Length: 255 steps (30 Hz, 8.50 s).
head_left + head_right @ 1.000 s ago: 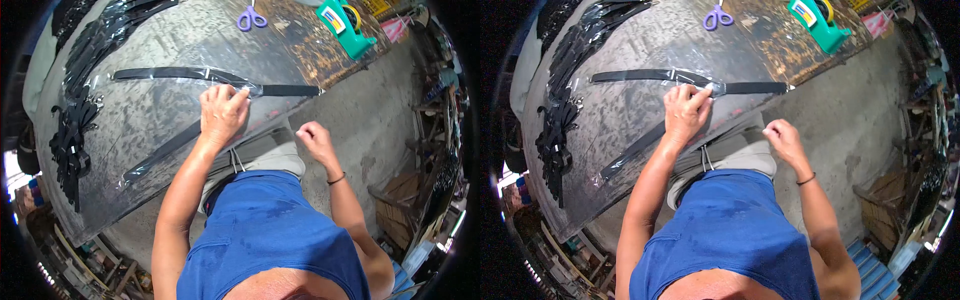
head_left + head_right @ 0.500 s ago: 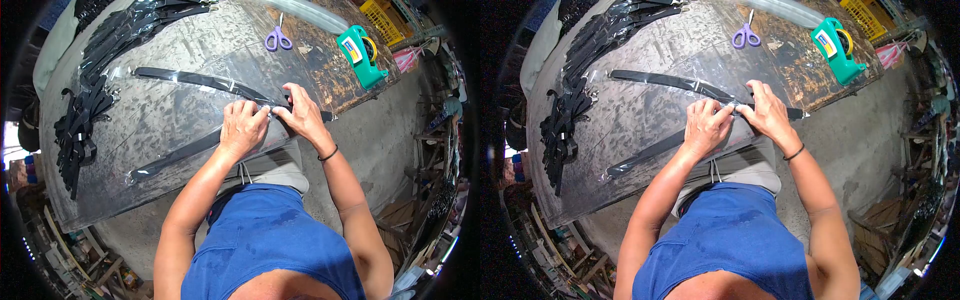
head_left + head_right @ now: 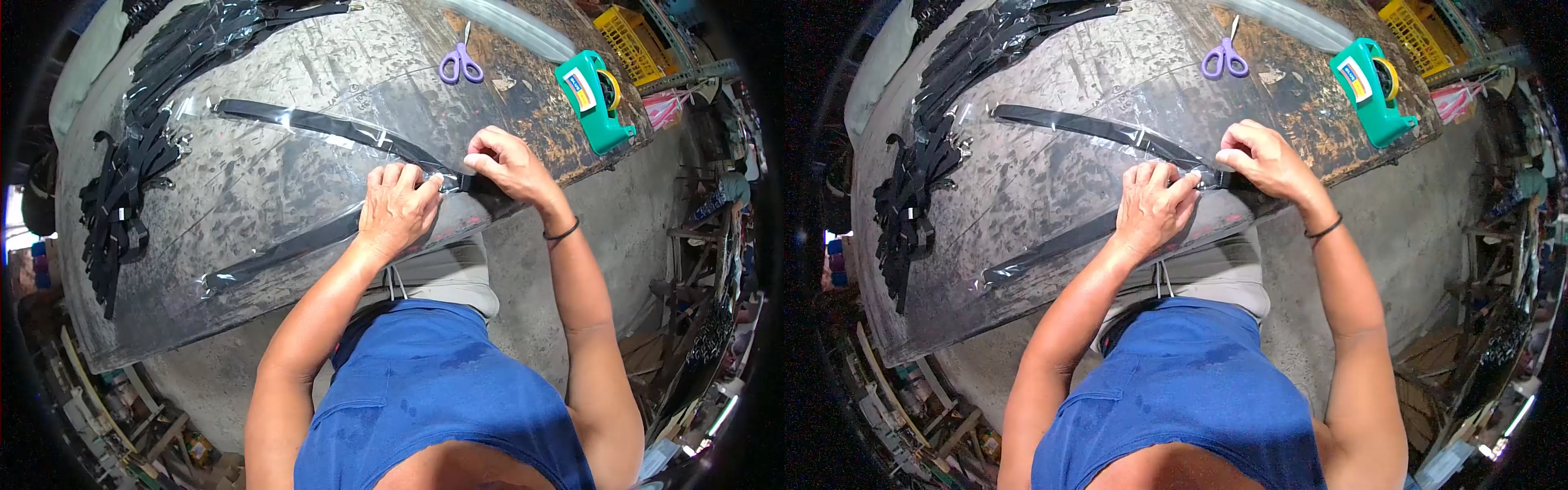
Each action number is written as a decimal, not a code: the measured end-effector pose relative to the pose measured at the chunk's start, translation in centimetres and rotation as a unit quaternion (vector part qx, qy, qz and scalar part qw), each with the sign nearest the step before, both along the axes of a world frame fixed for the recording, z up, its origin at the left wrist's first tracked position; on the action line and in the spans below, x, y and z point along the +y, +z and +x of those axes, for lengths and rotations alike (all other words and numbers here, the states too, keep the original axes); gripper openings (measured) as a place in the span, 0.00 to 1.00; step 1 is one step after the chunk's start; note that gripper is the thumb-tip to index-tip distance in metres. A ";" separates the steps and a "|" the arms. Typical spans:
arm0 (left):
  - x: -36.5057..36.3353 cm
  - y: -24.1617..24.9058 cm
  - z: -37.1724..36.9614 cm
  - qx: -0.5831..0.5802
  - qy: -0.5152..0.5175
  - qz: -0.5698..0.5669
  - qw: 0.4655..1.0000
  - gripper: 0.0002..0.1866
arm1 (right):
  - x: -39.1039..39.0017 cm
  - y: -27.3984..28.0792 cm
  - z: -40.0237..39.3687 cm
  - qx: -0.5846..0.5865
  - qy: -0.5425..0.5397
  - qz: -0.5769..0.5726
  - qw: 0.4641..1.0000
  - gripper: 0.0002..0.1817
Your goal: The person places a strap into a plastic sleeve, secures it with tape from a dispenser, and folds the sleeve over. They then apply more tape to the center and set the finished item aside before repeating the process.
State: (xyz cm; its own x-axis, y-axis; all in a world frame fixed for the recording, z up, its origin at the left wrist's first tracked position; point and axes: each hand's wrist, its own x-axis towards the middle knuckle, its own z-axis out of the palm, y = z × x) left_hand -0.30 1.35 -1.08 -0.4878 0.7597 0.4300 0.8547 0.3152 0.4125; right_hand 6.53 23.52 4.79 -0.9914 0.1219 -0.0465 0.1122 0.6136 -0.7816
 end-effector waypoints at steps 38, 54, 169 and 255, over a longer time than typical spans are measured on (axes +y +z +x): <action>0.0 0.2 -0.1 -0.008 -0.002 0.006 1.000 0.17 | 0.4 0.5 -5.9 -0.231 0.243 0.101 0.937 0.15; -0.1 -0.1 -0.1 -0.006 -0.009 -0.007 1.000 0.16 | -0.5 -0.5 -5.0 -0.181 0.155 0.200 0.950 0.16; 0.3 1.6 1.0 0.036 -0.009 -0.048 0.998 0.21 | 28.6 3.9 8.2 -0.076 -0.351 -0.012 0.933 0.10; -3.3 4.0 5.8 -0.583 0.019 0.254 0.771 0.08 | -9.6 -0.7 7.1 0.004 -0.158 -0.518 0.841 0.10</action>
State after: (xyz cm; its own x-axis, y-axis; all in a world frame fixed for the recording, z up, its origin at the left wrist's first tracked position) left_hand 5.52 -1.91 2.92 -0.7852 0.6140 -0.0806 -0.1974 -0.1249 0.9723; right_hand 13.59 13.96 4.10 -0.9181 0.2770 -0.2835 0.1337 -0.4568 -0.8795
